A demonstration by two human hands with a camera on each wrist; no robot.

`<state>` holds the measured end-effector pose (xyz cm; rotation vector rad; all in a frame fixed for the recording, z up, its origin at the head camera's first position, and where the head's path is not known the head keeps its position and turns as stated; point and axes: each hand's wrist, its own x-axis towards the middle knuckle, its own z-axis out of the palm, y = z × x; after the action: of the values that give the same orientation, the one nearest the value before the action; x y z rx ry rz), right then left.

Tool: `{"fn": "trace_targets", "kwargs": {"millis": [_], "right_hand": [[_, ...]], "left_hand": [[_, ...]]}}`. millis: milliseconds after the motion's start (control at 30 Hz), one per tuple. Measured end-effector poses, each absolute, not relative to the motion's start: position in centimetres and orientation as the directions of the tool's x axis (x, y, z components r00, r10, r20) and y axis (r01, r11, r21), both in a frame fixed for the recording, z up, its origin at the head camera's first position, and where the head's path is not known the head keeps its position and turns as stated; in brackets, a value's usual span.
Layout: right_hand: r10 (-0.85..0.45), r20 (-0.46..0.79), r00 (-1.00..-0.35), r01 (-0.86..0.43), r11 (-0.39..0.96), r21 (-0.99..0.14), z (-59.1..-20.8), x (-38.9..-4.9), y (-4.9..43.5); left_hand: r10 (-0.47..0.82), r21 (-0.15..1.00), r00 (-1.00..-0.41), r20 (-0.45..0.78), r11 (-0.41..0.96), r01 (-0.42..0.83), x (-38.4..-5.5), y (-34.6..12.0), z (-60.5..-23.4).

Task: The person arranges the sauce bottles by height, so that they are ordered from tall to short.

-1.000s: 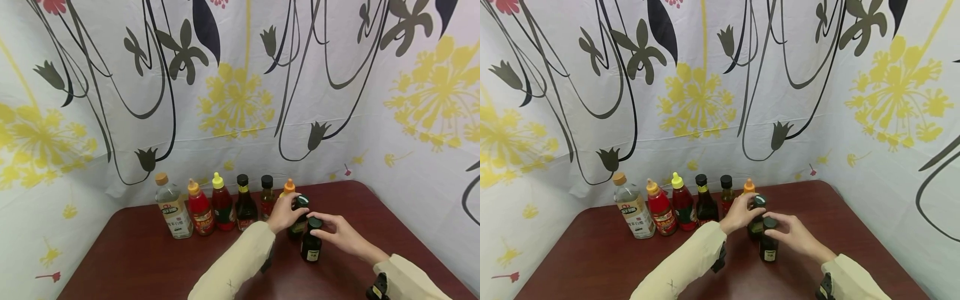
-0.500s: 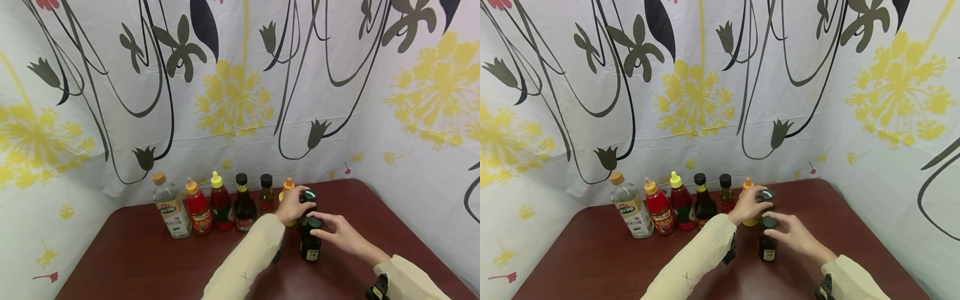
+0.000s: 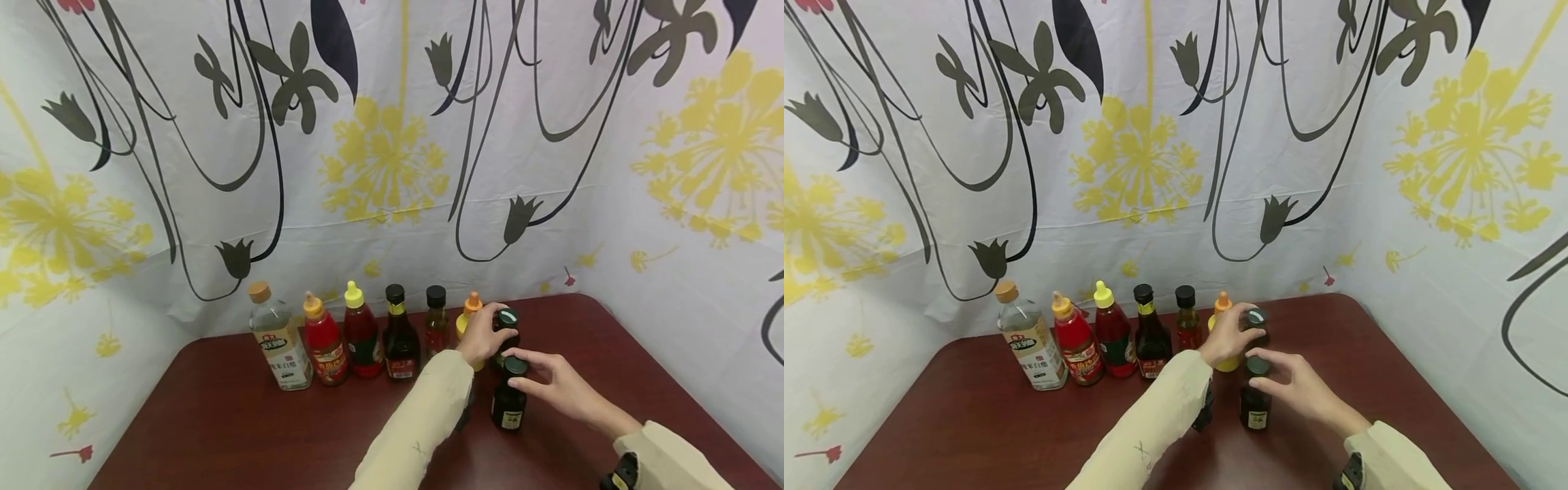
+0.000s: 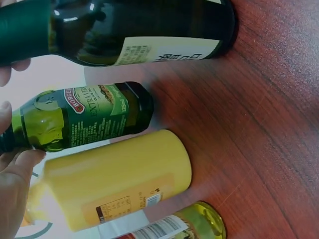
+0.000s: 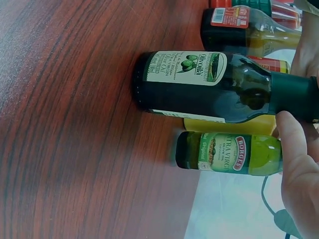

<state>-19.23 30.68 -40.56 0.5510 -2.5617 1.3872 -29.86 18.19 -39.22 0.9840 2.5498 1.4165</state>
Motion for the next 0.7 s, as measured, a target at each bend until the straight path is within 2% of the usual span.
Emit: {"fn": "trace_targets", "kwargs": {"millis": [367, 700], "right_hand": [[-0.239, 0.346, -0.907, -0.420, 0.474, -0.774, -40.7, -19.1, 30.5], [-0.230, 0.329, -0.916, -0.401, 0.487, -0.776, -40.6, -19.1, 30.6]], "left_hand": [[0.496, 0.812, -0.830, 0.253, 0.358, 0.461, -30.0, 19.0, -40.2], [0.425, 0.794, -0.852, 0.305, 0.381, 0.474, -30.1, 19.7, -40.7]]}}
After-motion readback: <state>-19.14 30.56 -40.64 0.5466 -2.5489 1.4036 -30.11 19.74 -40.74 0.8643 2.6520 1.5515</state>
